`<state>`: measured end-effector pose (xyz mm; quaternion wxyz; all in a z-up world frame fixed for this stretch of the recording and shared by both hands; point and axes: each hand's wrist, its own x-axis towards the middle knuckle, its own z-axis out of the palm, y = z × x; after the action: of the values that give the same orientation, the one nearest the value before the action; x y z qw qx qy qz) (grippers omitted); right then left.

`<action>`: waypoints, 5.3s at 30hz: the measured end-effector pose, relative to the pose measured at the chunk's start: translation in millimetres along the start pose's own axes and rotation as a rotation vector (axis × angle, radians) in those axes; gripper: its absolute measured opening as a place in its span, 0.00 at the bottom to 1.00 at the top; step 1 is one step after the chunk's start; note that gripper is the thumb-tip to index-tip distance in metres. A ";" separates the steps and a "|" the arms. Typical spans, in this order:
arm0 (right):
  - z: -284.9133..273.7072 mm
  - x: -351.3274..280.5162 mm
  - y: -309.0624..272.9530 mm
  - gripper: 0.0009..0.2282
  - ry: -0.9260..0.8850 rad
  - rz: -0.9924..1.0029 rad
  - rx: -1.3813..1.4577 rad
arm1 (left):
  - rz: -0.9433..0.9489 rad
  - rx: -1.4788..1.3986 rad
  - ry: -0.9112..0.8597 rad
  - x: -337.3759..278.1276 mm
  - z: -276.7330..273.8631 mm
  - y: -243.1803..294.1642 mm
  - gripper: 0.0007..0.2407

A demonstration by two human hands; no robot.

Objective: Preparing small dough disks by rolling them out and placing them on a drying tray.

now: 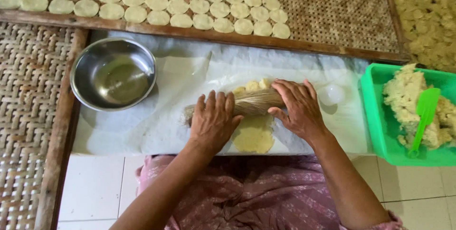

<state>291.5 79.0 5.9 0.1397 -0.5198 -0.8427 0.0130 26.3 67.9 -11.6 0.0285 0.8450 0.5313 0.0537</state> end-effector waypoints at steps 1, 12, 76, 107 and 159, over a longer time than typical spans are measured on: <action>5.8 -6.3 1.3 0.30 0.019 0.033 -0.010 | -0.012 0.011 -0.048 -3.7 -3.0 4.0 0.30; -14.9 -20.5 -5.4 0.33 -0.053 0.070 -0.021 | 0.005 0.079 0.053 -16.9 8.7 16.6 0.33; -2.8 -70.3 -42.0 0.29 0.046 0.327 -0.077 | 0.025 -0.132 0.075 -76.8 5.3 50.9 0.31; 4.1 -105.3 -86.4 0.32 0.159 0.128 -0.151 | 0.307 -0.092 -0.258 -62.6 -20.2 -30.9 0.41; 13.4 -42.7 -50.1 0.32 -0.128 0.355 -0.092 | 0.094 -0.007 0.126 -30.0 -9.8 -36.5 0.27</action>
<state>262.4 20.1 -8.1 0.0576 -0.6644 -0.7444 0.0319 -20.4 56.6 -7.5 -0.0047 0.8638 0.4917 0.1098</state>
